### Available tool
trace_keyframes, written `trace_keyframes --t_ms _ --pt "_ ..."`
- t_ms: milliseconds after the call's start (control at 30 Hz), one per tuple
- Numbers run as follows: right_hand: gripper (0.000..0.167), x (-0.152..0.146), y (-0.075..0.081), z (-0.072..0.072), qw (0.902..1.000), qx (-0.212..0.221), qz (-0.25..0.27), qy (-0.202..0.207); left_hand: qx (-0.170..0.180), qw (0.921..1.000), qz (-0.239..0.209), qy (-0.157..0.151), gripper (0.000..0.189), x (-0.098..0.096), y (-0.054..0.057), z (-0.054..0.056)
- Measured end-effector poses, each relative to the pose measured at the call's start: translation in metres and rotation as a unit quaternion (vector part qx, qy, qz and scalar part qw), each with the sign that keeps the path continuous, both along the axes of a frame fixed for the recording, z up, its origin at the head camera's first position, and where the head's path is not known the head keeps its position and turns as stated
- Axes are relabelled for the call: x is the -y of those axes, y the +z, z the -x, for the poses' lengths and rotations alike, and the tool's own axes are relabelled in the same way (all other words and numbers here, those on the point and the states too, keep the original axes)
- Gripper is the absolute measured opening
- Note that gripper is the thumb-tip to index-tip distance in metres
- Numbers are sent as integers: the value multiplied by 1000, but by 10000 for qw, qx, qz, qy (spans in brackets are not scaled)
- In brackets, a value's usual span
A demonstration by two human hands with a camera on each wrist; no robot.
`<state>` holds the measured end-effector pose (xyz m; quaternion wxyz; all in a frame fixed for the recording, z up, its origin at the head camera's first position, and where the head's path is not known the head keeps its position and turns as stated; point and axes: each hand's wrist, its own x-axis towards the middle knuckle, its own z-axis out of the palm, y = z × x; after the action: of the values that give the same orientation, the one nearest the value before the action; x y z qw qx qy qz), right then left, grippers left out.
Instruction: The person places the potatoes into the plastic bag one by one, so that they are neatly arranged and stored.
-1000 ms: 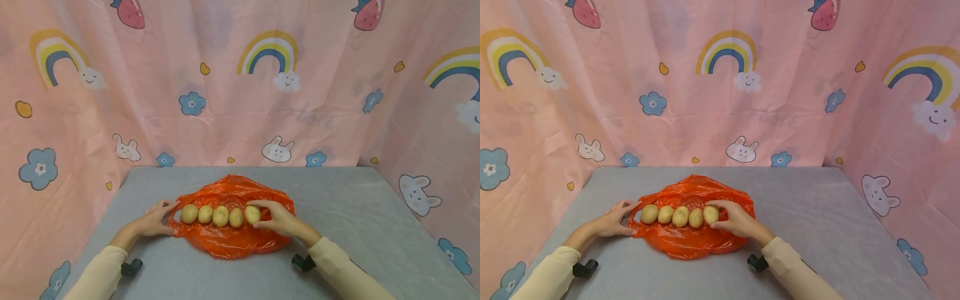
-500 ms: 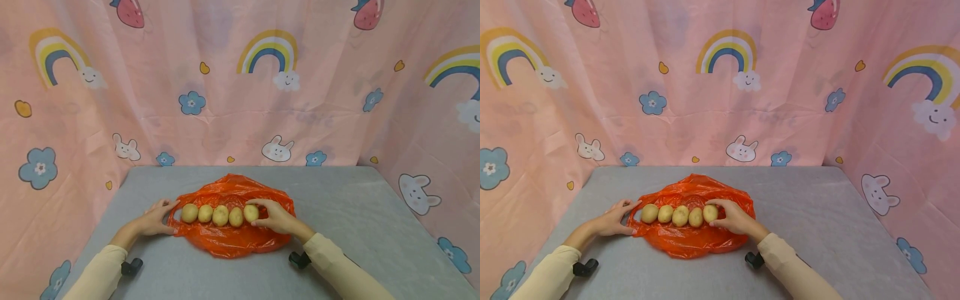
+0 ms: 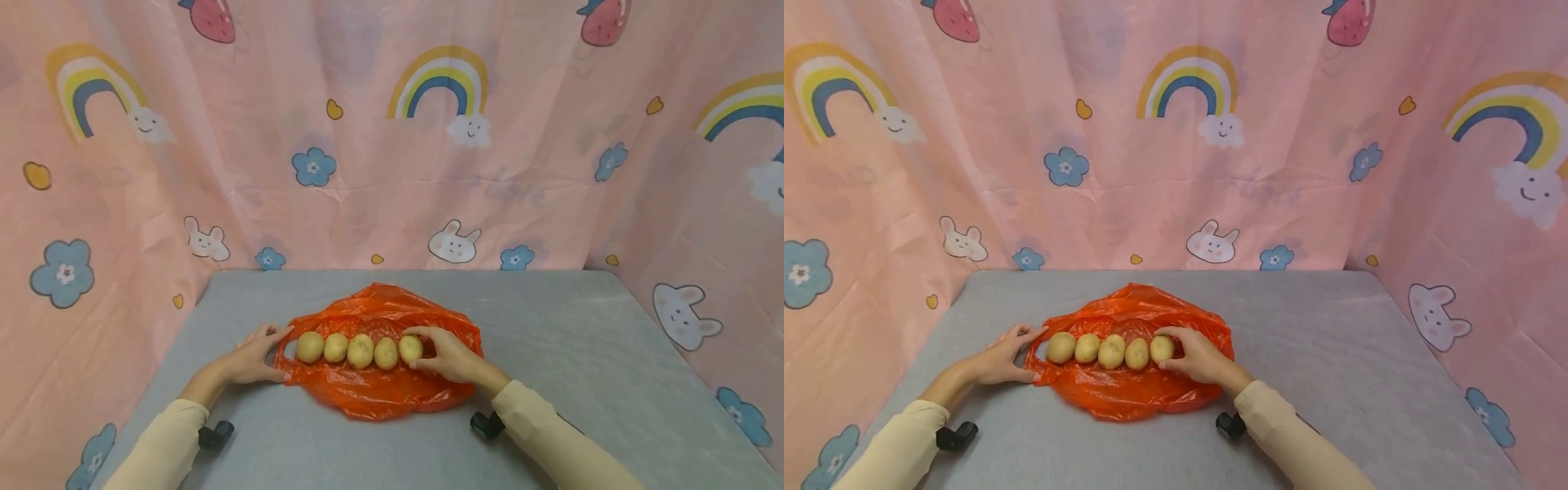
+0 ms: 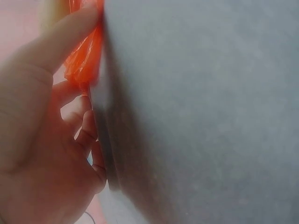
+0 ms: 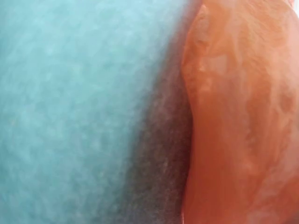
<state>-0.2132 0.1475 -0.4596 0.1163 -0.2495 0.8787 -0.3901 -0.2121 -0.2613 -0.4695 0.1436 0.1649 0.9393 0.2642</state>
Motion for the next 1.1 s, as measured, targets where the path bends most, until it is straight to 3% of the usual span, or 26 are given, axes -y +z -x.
trace_keyframes --t_ms 467,1100 --pt "54 3 0 3 9997 71 -232 -29 -80 9999 41 -96 97 1 1 3" --pt "52 3 -3 1 9988 144 -474 22 14 10000 21 13 96 1 -4 3"
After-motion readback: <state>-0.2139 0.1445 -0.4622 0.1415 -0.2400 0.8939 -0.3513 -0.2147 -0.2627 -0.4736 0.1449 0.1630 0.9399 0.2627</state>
